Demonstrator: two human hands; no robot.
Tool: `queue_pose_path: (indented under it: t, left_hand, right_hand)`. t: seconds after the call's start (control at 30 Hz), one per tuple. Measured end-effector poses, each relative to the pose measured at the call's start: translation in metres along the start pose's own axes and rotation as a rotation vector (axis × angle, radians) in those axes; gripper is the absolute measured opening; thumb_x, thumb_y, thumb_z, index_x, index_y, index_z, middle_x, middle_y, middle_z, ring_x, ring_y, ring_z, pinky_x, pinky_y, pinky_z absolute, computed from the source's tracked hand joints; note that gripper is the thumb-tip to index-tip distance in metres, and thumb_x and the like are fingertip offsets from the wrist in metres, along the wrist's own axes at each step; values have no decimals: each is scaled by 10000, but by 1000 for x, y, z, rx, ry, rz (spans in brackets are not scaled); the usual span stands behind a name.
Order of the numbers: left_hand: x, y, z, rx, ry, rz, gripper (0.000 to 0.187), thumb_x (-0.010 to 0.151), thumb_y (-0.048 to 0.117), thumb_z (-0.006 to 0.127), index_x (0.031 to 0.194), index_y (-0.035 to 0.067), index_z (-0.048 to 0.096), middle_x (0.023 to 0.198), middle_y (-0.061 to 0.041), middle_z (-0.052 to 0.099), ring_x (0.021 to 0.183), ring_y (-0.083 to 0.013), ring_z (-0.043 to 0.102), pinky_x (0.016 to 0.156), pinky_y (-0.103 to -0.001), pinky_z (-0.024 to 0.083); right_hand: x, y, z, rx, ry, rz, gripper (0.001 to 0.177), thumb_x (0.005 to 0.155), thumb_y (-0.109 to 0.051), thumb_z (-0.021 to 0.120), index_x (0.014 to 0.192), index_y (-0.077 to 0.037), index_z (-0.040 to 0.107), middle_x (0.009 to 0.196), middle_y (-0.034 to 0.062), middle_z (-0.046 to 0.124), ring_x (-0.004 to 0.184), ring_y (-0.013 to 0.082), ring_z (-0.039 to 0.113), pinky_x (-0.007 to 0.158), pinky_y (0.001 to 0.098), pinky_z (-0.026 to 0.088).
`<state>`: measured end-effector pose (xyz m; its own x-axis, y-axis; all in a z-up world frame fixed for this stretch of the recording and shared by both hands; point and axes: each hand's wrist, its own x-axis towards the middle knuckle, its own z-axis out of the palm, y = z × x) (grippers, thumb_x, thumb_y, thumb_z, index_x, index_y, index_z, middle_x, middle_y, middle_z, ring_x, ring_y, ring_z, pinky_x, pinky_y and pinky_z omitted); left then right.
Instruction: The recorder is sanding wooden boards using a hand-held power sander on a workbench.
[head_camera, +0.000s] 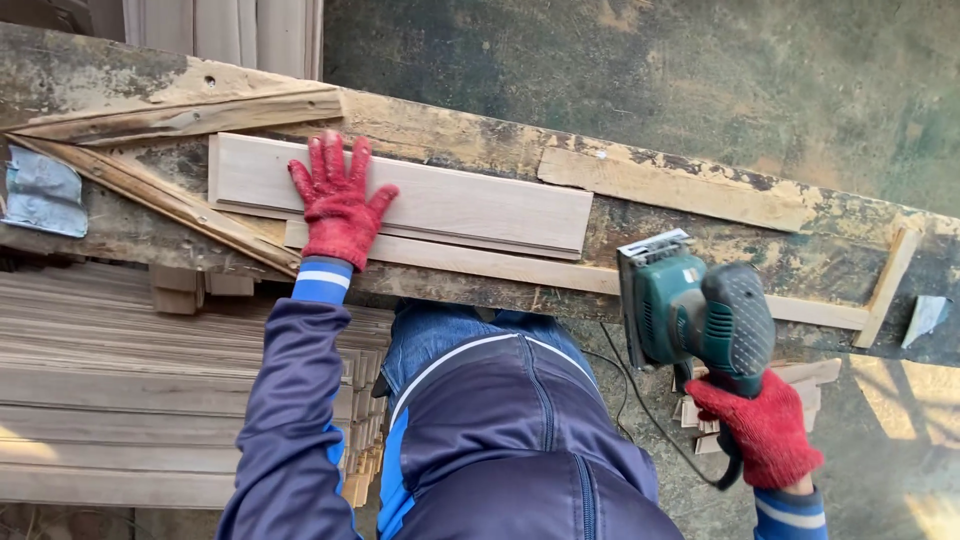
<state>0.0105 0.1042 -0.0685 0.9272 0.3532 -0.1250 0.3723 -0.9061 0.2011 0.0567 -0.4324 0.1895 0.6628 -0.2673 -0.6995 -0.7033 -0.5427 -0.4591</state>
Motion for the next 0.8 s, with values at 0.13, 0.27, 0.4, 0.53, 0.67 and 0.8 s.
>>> queue_pose_path:
  t: [0.13, 0.27, 0.4, 0.53, 0.67, 0.8]
  left_hand:
    - [12, -40, -28, 62, -8, -399, 708, 1229, 648, 353, 1754, 255, 86, 1723, -70, -109, 1615, -342, -65, 1315, -564, -61]
    - [30, -44, -65, -35, 52, -458, 793, 1132, 653, 270, 1718, 126, 184, 1710, -206, 17, 1560, -430, -27, 1267, -646, -26]
    - [34, -42, -74, -81, 11, -268, 826, 1100, 556, 453, 1706, 40, 233, 1698, -282, 55, 1543, -517, 4, 1170, -787, -39]
    - [31, -43, -79, -122, 7, -224, 808, 1122, 522, 533, 1716, 43, 267, 1685, -285, 49, 1530, -529, 6, 1168, -795, -29]
    - [33, -40, -88, -140, -27, -222, 793, 1133, 518, 523, 1698, 39, 240, 1666, -351, 71, 1508, -574, 14, 1140, -824, -26]
    - [33, -40, -91, -138, -51, -232, 791, 1140, 523, 531, 1708, 51, 246, 1668, -332, 50, 1510, -559, -4, 1148, -822, -30]
  right_hand:
    - [10, -36, 19, -201, -93, -190, 330, 702, -67, 879, 975, 45, 730, 798, 156, 717, 675, 222, 578, 615, 350, 465]
    - [19, -88, 48, -602, -135, -276, 526, 656, -194, 917, 1129, -28, 758, 982, 124, 809, 868, 224, 720, 827, 352, 550]
    - [29, -124, 71, -754, -203, -487, 502, 672, -245, 896, 1125, -87, 752, 973, 76, 823, 830, 212, 752, 751, 346, 566]
    - [51, -136, 76, -1051, -235, -599, 576, 695, -398, 869, 1212, -178, 741, 1031, 42, 818, 891, 234, 786, 731, 363, 592]
    - [66, -139, 78, -1123, -259, -598, 551, 705, -438, 853, 1188, -194, 748, 1039, 32, 815, 896, 242, 782, 727, 370, 585]
    - [78, -137, 79, -1081, -295, -719, 586, 697, -424, 866, 1207, -166, 738, 1035, 49, 809, 863, 244, 775, 701, 361, 582]
